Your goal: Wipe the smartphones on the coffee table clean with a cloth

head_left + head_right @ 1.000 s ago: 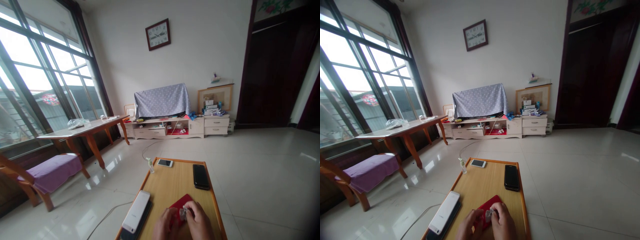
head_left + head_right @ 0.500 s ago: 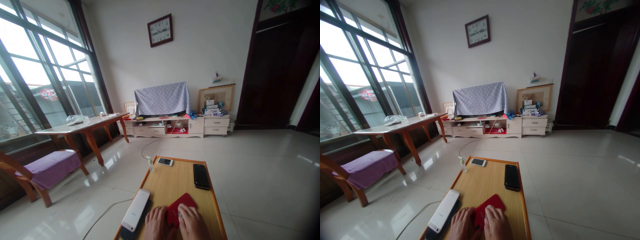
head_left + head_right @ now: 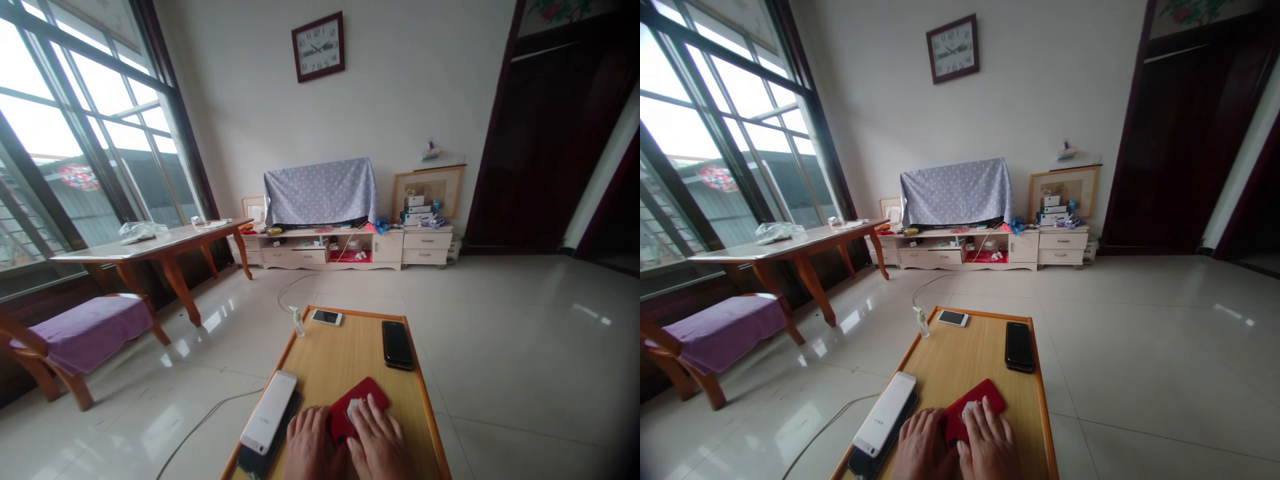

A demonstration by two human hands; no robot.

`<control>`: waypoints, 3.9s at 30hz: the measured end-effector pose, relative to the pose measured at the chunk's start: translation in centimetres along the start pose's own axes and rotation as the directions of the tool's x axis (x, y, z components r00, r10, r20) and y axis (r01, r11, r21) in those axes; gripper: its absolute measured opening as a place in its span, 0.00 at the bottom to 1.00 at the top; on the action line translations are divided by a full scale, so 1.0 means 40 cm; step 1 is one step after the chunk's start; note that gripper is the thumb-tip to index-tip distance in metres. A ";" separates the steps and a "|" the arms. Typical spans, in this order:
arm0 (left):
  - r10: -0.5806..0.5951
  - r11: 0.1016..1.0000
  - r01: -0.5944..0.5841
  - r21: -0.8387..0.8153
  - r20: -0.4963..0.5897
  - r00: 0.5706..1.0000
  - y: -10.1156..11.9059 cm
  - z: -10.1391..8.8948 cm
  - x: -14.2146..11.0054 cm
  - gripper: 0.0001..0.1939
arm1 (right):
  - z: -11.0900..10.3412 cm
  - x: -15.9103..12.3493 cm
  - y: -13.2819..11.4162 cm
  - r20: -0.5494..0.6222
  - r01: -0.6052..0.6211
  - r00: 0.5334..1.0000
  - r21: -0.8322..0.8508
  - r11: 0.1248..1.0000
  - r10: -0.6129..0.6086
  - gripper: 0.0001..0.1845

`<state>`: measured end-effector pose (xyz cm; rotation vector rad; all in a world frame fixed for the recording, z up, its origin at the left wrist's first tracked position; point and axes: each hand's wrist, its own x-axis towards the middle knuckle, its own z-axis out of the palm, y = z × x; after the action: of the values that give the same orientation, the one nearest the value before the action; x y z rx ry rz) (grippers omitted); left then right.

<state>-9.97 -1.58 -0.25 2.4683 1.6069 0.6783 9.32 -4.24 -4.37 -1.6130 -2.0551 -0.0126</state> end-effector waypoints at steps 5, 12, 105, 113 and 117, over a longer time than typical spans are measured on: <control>0.032 0.999 -0.032 -0.011 -0.027 0.999 -0.020 0.011 0.000 0.26 | 0.007 -0.001 -0.004 0.080 -0.019 0.997 0.034 0.999 0.016 0.28; 0.023 0.999 -0.024 -0.026 -0.040 0.999 -0.021 0.013 0.000 0.25 | -0.006 0.013 -0.015 0.073 -0.095 0.993 0.023 0.995 0.093 0.28; -0.107 0.989 0.108 -0.100 0.017 0.994 -0.075 -0.018 -0.025 0.34 | 0.026 0.053 -0.059 0.052 -0.109 0.992 -0.070 0.992 0.113 0.24; -0.090 0.992 0.096 -0.076 0.072 0.993 -0.076 -0.021 -0.017 0.33 | 0.016 0.002 -0.159 0.142 -0.013 0.990 0.034 0.999 0.008 0.25; -0.081 0.994 0.084 -0.077 0.043 0.996 -0.074 -0.023 -0.018 0.32 | 0.012 0.004 -0.134 0.132 -0.086 0.988 0.004 0.996 0.085 0.25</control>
<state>-13.08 -1.07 -0.64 2.3316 1.6257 0.6627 4.25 -5.48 -3.10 -1.7361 -2.0770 0.1375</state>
